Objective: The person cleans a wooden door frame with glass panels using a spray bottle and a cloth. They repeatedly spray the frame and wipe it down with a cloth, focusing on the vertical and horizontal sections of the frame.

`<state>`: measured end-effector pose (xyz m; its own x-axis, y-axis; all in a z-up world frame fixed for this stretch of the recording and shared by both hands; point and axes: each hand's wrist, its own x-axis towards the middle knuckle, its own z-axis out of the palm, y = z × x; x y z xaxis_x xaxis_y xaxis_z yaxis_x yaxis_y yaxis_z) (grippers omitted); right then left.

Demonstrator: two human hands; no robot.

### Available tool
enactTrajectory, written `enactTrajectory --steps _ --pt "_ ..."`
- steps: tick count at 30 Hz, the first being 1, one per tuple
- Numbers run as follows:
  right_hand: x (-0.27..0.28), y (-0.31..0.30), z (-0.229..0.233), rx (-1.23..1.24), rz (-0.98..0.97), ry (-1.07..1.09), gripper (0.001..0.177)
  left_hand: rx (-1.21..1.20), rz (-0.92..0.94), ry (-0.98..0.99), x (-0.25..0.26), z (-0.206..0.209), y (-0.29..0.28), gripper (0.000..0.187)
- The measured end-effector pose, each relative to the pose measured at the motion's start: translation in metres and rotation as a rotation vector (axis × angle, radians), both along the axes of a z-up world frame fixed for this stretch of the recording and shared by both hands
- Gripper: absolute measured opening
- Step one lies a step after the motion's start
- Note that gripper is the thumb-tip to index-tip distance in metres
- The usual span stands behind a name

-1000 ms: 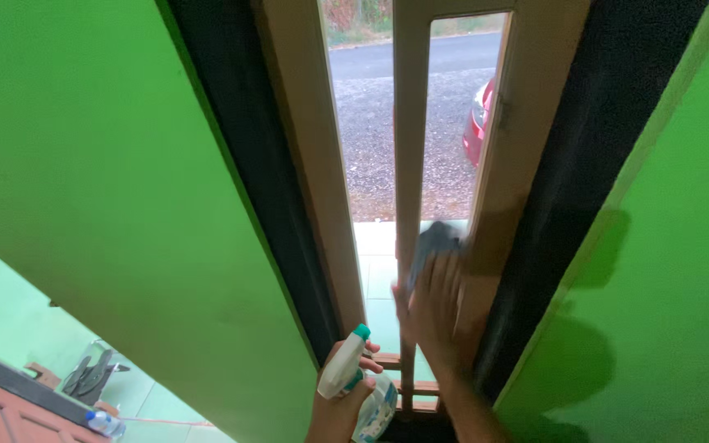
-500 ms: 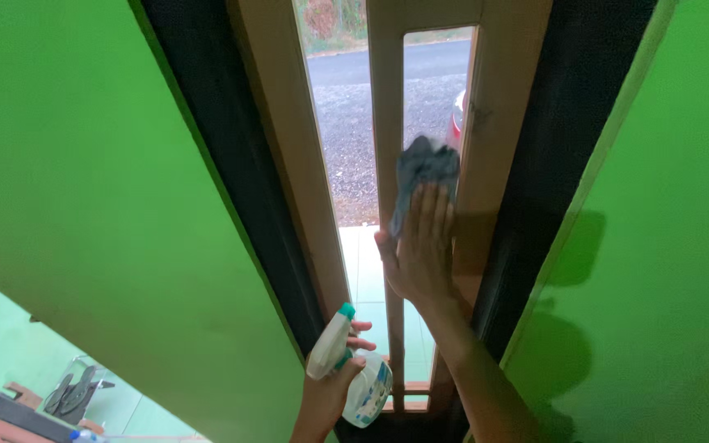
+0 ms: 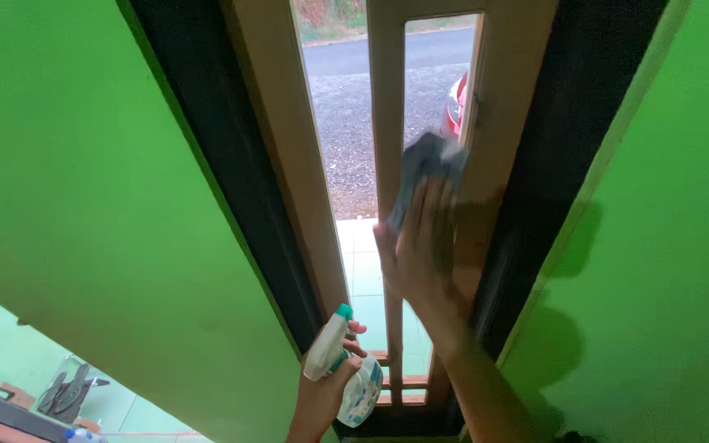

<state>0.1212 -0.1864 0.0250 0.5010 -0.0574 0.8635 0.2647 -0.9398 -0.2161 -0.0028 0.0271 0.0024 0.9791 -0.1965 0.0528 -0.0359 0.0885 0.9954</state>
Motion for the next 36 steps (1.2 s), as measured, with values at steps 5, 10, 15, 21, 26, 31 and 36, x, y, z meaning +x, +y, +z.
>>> enactTrajectory --steps 5,10,15,21,26,31,36 --pt "-0.009 0.018 -0.051 0.066 -0.011 0.186 0.096 -0.052 0.013 0.075 0.006 -0.013 0.002 0.051" --pt "-0.061 0.046 -0.127 0.214 -0.055 0.405 0.094 -0.065 -0.005 0.050 0.007 -0.019 0.004 0.056" --pt "-0.039 0.024 -0.029 0.155 -0.027 0.296 0.089 -0.048 -0.035 -0.004 0.005 -0.021 -0.005 0.048" --pt "-0.006 0.007 0.010 0.013 -0.032 0.139 0.097 -0.086 -0.029 -0.005 0.005 -0.022 -0.012 0.049" --pt "-0.066 0.028 -0.136 0.115 -0.020 0.445 0.094 -0.091 -0.060 -0.026 0.004 -0.030 -0.014 0.050" --pt "-0.076 0.018 -0.140 0.177 -0.020 0.579 0.090 -0.033 -0.045 -0.021 0.003 -0.027 -0.025 0.051" --pt "-0.015 -0.007 -0.007 -0.006 -0.025 0.091 0.085 -0.048 -0.090 -0.041 0.002 -0.013 -0.032 0.050"
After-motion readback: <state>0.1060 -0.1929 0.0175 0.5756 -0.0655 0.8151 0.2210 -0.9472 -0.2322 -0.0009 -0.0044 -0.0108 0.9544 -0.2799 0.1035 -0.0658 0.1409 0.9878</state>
